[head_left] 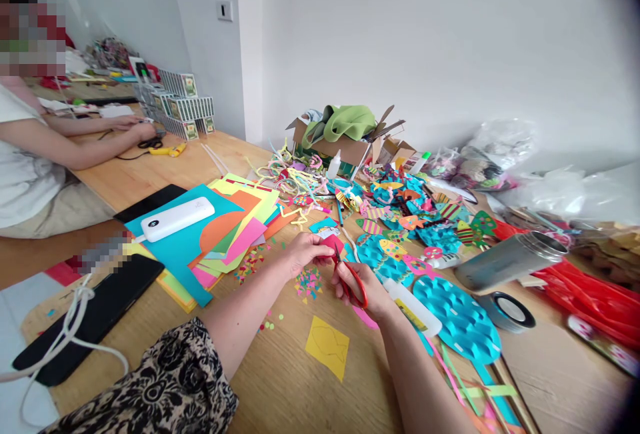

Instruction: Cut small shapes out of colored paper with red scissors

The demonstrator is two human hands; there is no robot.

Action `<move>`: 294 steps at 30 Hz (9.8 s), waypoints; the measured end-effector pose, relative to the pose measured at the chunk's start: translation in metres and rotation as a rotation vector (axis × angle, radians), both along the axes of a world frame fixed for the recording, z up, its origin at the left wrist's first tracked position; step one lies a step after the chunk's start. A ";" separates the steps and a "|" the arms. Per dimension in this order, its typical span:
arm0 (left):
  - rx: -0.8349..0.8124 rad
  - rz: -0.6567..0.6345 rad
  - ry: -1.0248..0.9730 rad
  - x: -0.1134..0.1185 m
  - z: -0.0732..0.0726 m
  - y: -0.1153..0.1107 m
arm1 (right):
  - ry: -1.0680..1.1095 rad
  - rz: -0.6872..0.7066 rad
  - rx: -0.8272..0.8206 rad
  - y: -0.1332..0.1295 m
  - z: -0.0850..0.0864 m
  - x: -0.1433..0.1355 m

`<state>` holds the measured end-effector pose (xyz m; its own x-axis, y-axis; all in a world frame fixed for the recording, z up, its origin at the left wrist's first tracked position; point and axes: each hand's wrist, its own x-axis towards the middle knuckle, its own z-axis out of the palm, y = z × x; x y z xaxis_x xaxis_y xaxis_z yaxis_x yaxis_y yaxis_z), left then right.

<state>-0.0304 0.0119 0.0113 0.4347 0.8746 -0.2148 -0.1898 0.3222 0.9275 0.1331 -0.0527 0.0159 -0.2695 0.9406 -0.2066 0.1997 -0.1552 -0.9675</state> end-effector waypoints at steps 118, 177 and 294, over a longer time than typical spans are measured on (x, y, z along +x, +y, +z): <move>0.072 0.018 0.091 -0.001 0.003 0.001 | 0.072 0.016 -0.032 0.002 -0.003 -0.002; 0.063 0.004 0.068 -0.001 0.004 -0.001 | 0.052 -0.029 -0.074 0.000 0.004 -0.004; 0.023 0.006 0.036 -0.003 0.006 -0.001 | 0.089 -0.013 -0.093 -0.001 0.004 -0.004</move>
<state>-0.0337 0.0107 0.0173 0.4215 0.8823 -0.2095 -0.1585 0.2991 0.9410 0.1287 -0.0541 0.0203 -0.2786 0.9220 -0.2690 0.1115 -0.2472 -0.9625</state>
